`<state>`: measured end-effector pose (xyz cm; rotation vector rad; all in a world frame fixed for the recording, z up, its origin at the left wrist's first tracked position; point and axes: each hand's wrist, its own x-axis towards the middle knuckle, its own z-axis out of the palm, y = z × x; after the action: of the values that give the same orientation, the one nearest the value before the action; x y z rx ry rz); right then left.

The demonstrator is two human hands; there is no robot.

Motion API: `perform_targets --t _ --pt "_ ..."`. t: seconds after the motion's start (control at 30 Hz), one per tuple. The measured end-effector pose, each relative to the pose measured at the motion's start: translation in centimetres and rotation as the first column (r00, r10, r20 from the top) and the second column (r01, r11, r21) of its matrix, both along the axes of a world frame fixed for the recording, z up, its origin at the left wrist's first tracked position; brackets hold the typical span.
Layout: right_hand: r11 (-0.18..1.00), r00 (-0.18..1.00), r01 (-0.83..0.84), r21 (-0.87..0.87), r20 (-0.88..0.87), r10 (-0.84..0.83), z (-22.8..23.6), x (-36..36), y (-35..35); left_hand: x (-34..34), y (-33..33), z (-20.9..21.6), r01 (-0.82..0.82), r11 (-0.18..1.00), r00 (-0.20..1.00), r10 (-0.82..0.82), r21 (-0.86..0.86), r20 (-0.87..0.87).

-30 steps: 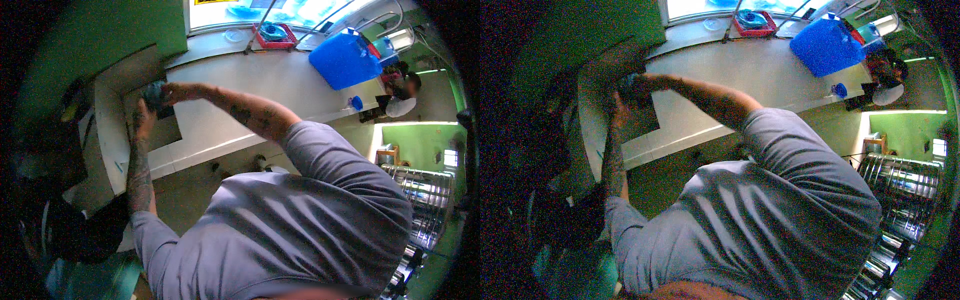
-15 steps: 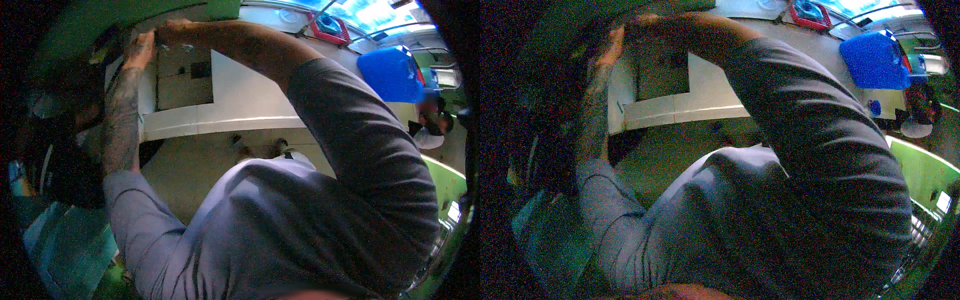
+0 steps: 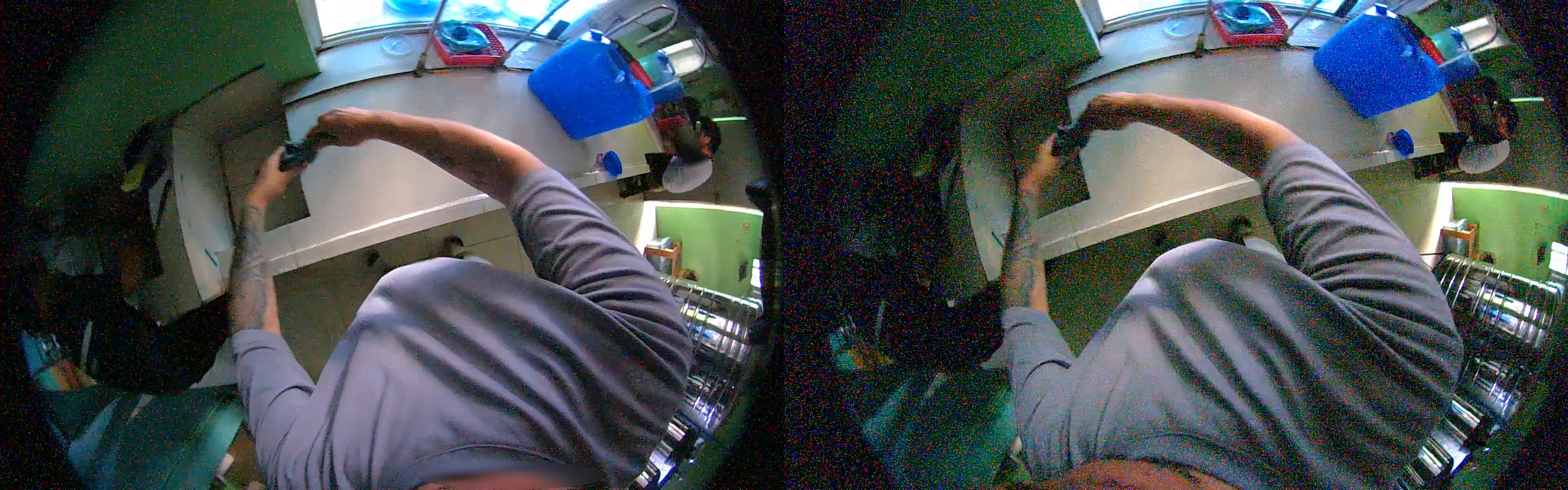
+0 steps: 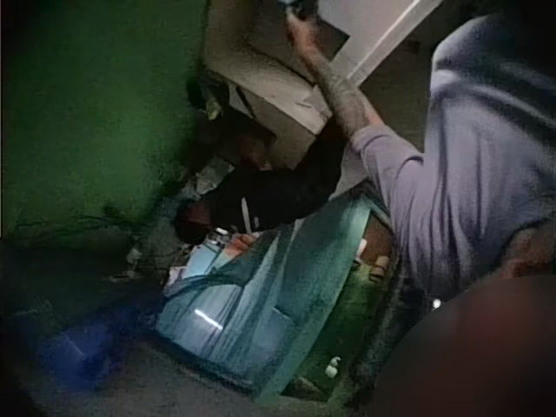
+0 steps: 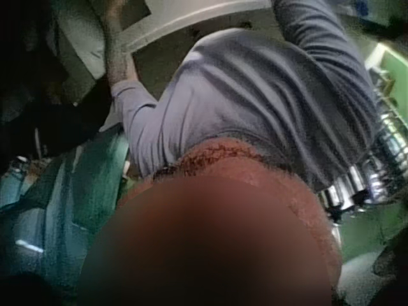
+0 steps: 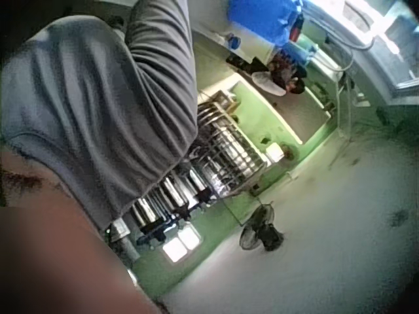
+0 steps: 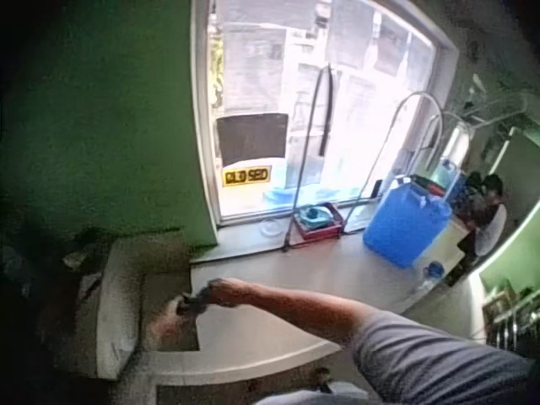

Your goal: The person wipes a countertop with a cloth, then assembles a blue water dispenser by attaching a green mesh filter and using a red heat gun to secure it. They fill the dispenser with water from a tap and place a lid on top.

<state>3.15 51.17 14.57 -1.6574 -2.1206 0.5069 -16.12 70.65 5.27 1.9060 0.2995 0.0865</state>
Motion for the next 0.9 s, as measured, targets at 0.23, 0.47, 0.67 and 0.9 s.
perform_targets --t 0.23,0.47,0.67,0.9 --pt "0.725 0.628 0.670 -0.156 -0.402 -0.667 0.3 5.8 -22.1 11.6 -20.9 0.1 -0.107 0.977 0.992 0.092 0.184 0.089" --pt "0.445 0.266 0.873 -0.199 -0.570 -0.777 3.7 19.6 -38.2 17.1 -34.5 -2.3 -0.161 0.987 0.961 0.163 0.028 -0.223" --pt "0.432 0.398 0.901 0.048 -0.490 -0.776 10.6 36.9 -44.7 15.8 -36.7 -7.5 -0.311 0.933 0.862 0.357 0.183 -0.359" --pt "0.202 -0.021 0.964 -0.173 -0.807 -0.590 13.2 47.8 -42.4 14.4 -33.5 -9.5 -0.233 0.880 0.536 0.472 0.414 -0.700"
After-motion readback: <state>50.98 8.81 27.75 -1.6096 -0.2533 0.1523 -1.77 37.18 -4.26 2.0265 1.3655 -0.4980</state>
